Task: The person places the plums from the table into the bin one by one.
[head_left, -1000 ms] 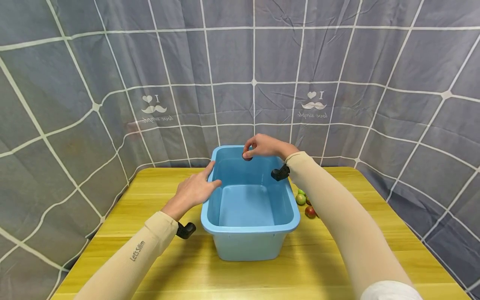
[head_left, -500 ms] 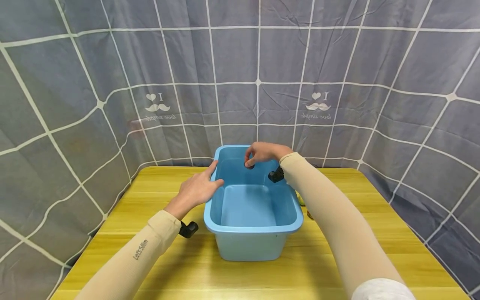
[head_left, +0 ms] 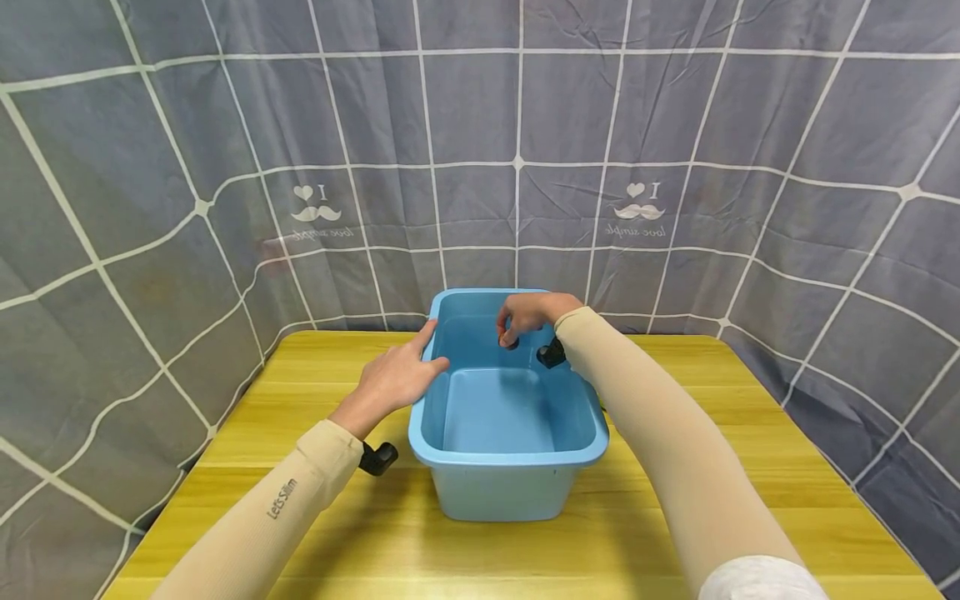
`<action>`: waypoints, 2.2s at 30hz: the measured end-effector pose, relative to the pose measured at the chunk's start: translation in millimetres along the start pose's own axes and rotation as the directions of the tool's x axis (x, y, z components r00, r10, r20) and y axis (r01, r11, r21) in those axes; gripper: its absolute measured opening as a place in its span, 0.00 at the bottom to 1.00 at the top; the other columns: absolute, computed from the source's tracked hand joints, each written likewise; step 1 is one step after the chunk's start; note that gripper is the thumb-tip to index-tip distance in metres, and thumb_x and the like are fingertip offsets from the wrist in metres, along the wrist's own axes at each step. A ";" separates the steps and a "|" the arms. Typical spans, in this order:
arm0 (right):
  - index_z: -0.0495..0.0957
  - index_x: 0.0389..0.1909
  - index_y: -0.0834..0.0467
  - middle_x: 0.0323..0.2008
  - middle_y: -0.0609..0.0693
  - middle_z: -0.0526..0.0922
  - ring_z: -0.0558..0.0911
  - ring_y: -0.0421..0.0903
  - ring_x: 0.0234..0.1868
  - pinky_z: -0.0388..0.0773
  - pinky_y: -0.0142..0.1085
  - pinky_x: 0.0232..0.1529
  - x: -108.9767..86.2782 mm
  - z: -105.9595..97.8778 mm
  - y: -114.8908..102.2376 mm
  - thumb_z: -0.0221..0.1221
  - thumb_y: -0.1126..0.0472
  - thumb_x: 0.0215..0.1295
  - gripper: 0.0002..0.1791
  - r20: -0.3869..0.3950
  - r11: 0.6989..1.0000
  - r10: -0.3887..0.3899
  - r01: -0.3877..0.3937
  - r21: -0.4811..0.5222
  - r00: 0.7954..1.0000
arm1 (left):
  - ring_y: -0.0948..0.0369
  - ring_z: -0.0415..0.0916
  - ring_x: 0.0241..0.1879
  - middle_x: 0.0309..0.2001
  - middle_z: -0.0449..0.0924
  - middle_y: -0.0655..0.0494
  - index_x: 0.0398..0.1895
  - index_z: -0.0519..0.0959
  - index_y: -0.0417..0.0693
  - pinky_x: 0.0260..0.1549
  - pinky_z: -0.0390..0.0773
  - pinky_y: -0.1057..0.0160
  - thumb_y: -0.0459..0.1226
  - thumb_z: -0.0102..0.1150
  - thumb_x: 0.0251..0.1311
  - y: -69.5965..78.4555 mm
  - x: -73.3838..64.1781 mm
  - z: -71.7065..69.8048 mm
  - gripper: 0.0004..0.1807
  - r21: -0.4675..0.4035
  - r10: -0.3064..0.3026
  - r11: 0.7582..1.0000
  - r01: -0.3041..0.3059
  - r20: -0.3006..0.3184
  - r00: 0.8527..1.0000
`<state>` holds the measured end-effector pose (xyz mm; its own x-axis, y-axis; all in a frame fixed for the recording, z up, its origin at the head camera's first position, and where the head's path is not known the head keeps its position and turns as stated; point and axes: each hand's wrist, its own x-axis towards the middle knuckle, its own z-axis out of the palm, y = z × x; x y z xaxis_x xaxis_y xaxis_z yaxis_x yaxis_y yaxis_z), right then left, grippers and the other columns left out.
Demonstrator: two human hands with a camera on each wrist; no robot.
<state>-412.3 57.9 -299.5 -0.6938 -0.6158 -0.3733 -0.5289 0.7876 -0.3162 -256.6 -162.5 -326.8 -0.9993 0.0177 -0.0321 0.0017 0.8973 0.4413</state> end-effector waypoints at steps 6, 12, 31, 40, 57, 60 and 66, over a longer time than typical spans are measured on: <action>0.85 0.42 0.56 0.34 0.46 0.84 0.65 0.41 0.26 0.63 0.36 0.29 0.1 2.3 0.7 0.62 0.57 0.70 0.07 0.040 1.000 0.025 -0.025 0.008 0.999 | 0.54 0.71 0.21 0.26 0.75 0.51 0.82 0.43 0.68 0.20 0.67 0.58 0.60 0.44 0.66 1.0 -0.2 0.0 0.43 0.003 0.006 1.000 -0.006 0.000 1.000; 0.83 0.51 0.55 0.42 0.47 0.80 0.67 0.40 0.30 0.67 0.36 0.30 -1.5 2.7 0.1 0.64 0.55 0.68 0.14 0.017 0.996 0.070 -0.069 -0.049 0.997 | 0.55 0.70 0.20 0.24 0.74 0.51 0.82 0.43 0.68 0.18 0.66 0.59 0.59 0.44 0.66 1.9 -0.4 -0.2 0.43 -0.007 0.008 1.000 -0.008 -0.003 1.000; 0.85 0.47 0.57 0.28 0.48 0.76 0.71 0.44 0.29 0.70 0.37 0.36 -35.7 -8.1 1.8 0.67 0.56 0.64 0.13 -0.146 0.996 -0.093 0.090 -0.026 0.985 | 0.54 0.74 0.23 0.27 0.75 0.50 0.82 0.43 0.68 0.20 0.68 0.59 0.59 0.44 0.66 1.5 -0.2 -0.1 0.43 -0.018 0.009 1.000 -0.009 0.005 1.000; 0.85 0.46 0.52 0.23 0.47 0.70 0.67 0.43 0.25 0.67 0.37 0.34 -65.1 -13.0 2.7 0.67 0.55 0.65 0.11 -0.232 0.987 -0.159 0.156 -0.031 0.960 | 0.54 0.74 0.25 0.29 0.76 0.50 0.82 0.42 0.69 0.20 0.68 0.58 0.59 0.43 0.66 2.1 -0.7 -1.9 0.43 -0.012 0.006 1.000 -0.006 0.014 1.000; 0.84 0.49 0.49 0.23 0.50 0.72 0.69 0.47 0.25 0.69 0.39 0.33 -112.5 -9.2 22.7 0.64 0.53 0.68 0.12 -0.352 0.957 -0.159 0.231 0.173 0.922 | 0.54 0.76 0.29 0.32 0.78 0.51 0.83 0.42 0.67 0.23 0.71 0.56 0.60 0.43 0.66 -0.8 -0.6 -0.2 0.43 -0.010 0.014 1.000 -0.014 0.014 1.000; 0.83 0.50 0.51 0.23 0.51 0.71 0.67 0.46 0.24 0.68 0.38 0.32 -121.2 -5.6 31.9 0.64 0.54 0.68 0.12 -0.361 0.943 -0.166 0.255 0.213 0.917 | 0.54 0.76 0.28 0.33 0.79 0.51 0.82 0.42 0.68 0.23 0.70 0.56 0.59 0.43 0.66 -0.6 -0.7 -0.3 0.43 -0.016 0.017 1.000 -0.017 0.016 1.000; 0.82 0.53 0.58 0.24 0.51 0.70 0.67 0.44 0.24 0.68 0.36 0.31 -138.2 1.3 48.8 0.64 0.55 0.68 0.16 -0.379 0.921 -0.154 0.272 0.280 0.912 | 0.54 0.73 0.23 0.29 0.77 0.50 0.82 0.41 0.68 0.21 0.68 0.57 0.59 0.43 0.67 -1.0 -1.1 -1.4 0.43 -0.027 0.012 1.000 -0.011 0.027 1.000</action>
<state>-341.6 181.4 -264.5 -0.7372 -0.6746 0.0389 -0.5384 0.5516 -0.6371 -255.5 -164.0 -325.9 -0.9979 0.0402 -0.0511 0.0117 0.8847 0.4660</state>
